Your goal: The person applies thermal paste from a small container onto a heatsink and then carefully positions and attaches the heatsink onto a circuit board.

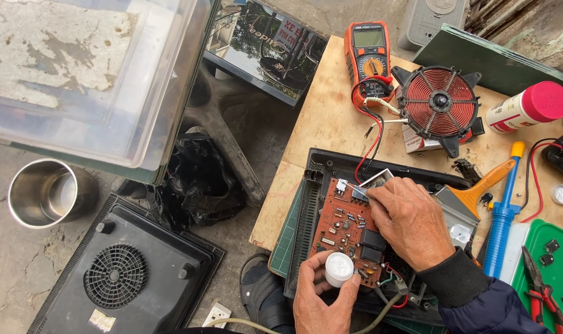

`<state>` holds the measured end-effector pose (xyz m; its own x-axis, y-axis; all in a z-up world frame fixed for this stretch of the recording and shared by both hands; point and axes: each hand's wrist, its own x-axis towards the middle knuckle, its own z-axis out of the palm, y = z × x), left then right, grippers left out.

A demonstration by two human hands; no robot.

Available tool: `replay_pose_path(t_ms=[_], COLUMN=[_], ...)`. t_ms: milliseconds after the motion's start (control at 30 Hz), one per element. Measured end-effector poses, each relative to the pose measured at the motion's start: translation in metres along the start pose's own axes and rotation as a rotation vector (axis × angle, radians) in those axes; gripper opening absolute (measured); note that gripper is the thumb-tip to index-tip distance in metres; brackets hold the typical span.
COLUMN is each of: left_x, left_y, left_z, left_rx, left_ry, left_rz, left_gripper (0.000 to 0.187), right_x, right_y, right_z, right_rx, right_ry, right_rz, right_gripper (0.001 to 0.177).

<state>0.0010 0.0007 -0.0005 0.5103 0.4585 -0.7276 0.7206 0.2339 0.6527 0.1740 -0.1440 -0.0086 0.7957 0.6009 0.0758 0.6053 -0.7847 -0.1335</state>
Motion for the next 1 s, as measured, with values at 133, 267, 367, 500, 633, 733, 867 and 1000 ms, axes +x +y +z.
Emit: replay_pose_path(t_ms=[133, 267, 367, 500, 633, 733, 867, 1000], left_x=[-0.002, -0.004, -0.011, -0.013, -0.013, -0.015, -0.02, -0.011], left_y=[0.005, 0.011, 0.022, 0.021, 0.018, 0.022, 0.032, 0.002], left_z=[-0.001, -0.004, -0.007, -0.007, -0.008, -0.01, -0.013, -0.009], left_rx=[-0.012, 0.012, 0.0, 0.023, -0.014, -0.024, -0.018, -0.054], left_ry=[0.015, -0.036, -0.054, -0.084, -0.077, -0.106, -0.075, -0.033], left_rz=[0.016, -0.05, -0.096, -0.15, -0.124, -0.165, -0.114, 0.216], left_gripper=[0.052, 0.052, 0.053, 0.057, 0.058, 0.06, 0.058, 0.049], right_x=[0.0, -0.003, -0.016, -0.043, -0.054, -0.06, -0.052, -0.071], right_y=[-0.001, -0.012, -0.024, -0.006, 0.024, 0.028, 0.003, -0.039], right_z=[-0.004, -0.038, -0.073, -0.072, -0.032, -0.016, -0.051, -0.107], right_rx=[-0.008, 0.127, 0.315, 0.448, 0.395, 0.439, 0.446, 0.469], right_ry=[0.017, 0.08, 0.066, -0.063, -0.038, -0.061, -0.001, -0.039], right_rz=[0.004, 0.041, 0.164, 0.325, 0.275, 0.22, 0.192, 0.123], right_gripper=[0.014, 0.012, 0.017, 0.029, 0.021, 0.032, 0.026, 0.022])
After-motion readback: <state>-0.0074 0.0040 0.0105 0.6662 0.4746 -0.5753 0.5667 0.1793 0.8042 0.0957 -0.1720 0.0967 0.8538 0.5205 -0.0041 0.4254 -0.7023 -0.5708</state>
